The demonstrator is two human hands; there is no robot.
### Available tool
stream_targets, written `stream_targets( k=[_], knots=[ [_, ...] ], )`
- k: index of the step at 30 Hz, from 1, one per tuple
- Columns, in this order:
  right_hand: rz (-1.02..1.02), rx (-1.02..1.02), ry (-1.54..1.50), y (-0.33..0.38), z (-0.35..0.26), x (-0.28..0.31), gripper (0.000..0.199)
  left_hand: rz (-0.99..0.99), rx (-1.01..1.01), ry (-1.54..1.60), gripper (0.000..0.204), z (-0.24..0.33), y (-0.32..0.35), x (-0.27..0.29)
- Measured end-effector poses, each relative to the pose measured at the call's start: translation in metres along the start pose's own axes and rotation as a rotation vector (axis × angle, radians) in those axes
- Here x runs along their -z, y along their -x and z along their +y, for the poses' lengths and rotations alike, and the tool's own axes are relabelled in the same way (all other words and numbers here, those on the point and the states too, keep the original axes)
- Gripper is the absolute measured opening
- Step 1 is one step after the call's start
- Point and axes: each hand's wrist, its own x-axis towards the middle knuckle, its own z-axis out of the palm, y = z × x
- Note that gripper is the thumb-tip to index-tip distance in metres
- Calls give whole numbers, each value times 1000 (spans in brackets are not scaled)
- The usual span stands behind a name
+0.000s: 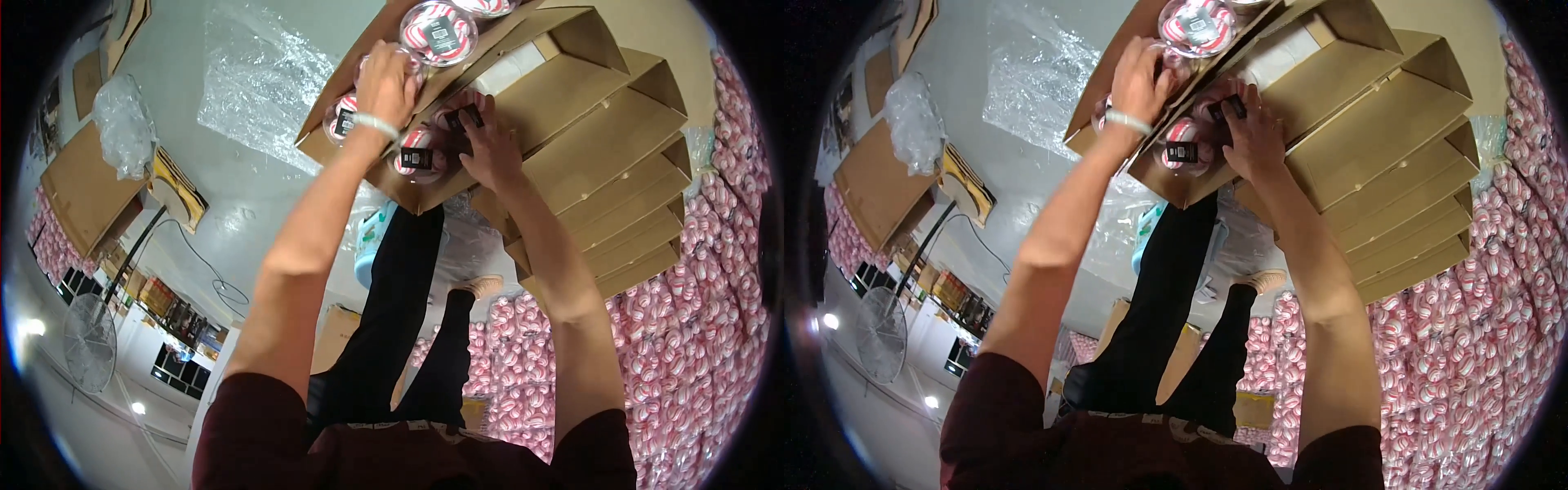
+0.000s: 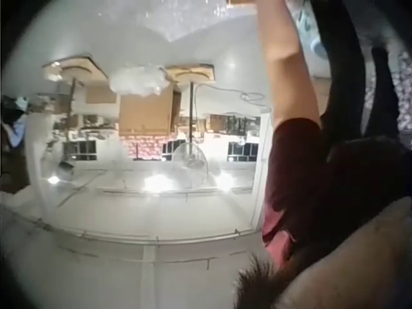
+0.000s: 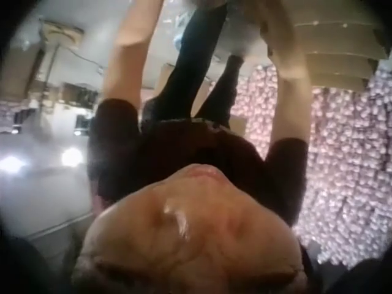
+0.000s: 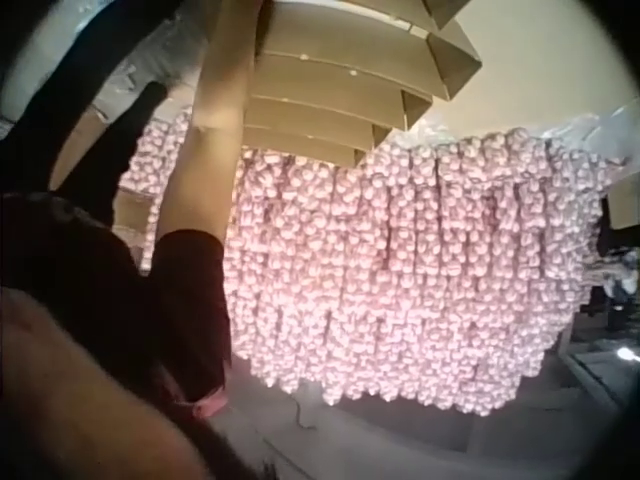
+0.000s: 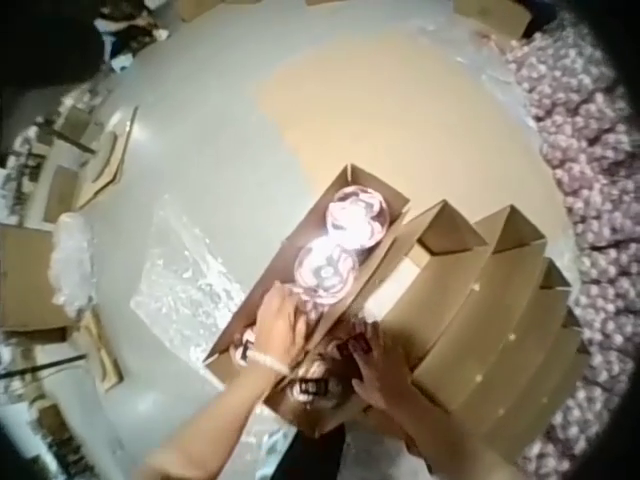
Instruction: Pack individual items into partitioned cardboard boxes with protective foam inserts.
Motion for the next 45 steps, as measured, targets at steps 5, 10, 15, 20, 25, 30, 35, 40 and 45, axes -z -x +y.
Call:
stream_targets(
  k=[5,10,15,20,25,30,35,40,45],
  knots=[
    [-26,-15,-86,7,-13,1,73,-467,272,-149,60,-28,-27,-19],
    [-24,-54,-108,4,-19,-2,71,-474,271,-245,45,-37,-5,-12],
    [10,-31,-182,0,-25,-8,65,-424,334,-311,44,-46,0,-11],
    [1,-34,-174,-3,-36,4,64,-32,525,-146,49,-59,9,-8],
    [306,1,-187,-3,-38,-6,55,-156,175,-275,34,-56,16,-7],
    [942,204,-342,5,-61,-13,51,-249,73,-489,31,-79,9,-21],
    [576,-51,-775,56,-149,17,51,-322,505,253,17,-143,-39,35],
    [357,-414,-1199,149,-184,-36,47,-182,228,381,52,-81,-43,64],
    [557,-1132,-1827,272,-244,-169,62,-759,-203,488,57,50,30,48]
  ],
)
